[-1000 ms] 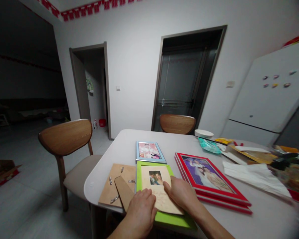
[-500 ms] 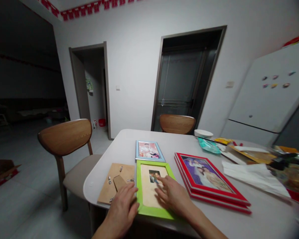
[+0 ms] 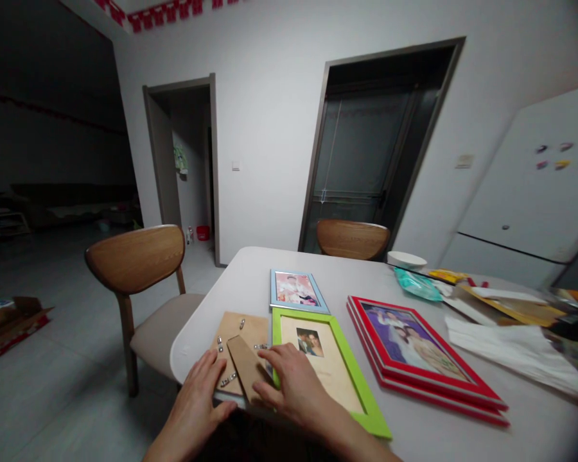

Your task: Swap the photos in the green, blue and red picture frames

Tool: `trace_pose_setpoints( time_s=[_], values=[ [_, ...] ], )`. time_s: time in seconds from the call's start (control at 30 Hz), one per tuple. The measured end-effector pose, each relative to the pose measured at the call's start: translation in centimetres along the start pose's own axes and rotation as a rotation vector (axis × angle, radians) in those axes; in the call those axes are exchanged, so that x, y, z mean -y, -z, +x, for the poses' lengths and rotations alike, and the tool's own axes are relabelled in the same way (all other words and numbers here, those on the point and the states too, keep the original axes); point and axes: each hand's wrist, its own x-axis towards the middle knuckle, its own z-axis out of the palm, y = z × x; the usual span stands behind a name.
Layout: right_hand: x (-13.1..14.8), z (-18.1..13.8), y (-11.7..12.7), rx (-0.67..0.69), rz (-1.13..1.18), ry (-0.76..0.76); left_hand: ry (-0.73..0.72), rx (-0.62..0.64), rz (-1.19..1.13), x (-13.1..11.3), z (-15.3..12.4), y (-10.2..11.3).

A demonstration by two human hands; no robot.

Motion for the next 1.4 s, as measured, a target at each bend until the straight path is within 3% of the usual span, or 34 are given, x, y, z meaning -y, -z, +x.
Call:
trace_pose_setpoints(
  time_s=[0.17,0.3,0.4,0.5,0.63,0.77,1.13,1.4],
  values=[
    [2.5,1.1,-2.9,-0.022,-0.041,-0.025,-0.024,-0.037,0.023,1.2,0.0,-0.3],
    [2.4,1.0,-2.7,-0.088,0.184,-0.018,-0.104,-0.101,-0.036,1.1,0.4,0.9],
    [1.7,0.1,-0.2,-0.148,0.290,-0.012,-0.164,-0.163,-0.104,-1.2,1.0,2.0],
    [0.0,-1.5,2.8,-0.159,0.277,-0.027,-0.198,-0.114,-0.167,-4.8,1.7,2.2],
    [-3.8,-4.1,4.9,-0.129,0.254,-0.098,-0.264,0.055,-0.219,-9.0,2.4,0.1],
    [-6.9,-6.2,4.7,-0.096,0.211,-0.199,-0.301,0.148,-0.233,-11.0,2.6,-2.3],
    [-8.5,-5.2,1.5,-0.181,-0.030,-0.216,-0.306,0.205,-0.115,-11.2,3.5,-2.5],
    [-8.4,-6.0,1.5,-0.141,-0.071,-0.140,-0.248,0.207,-0.102,-10.0,2.7,-3.7]
  ],
)
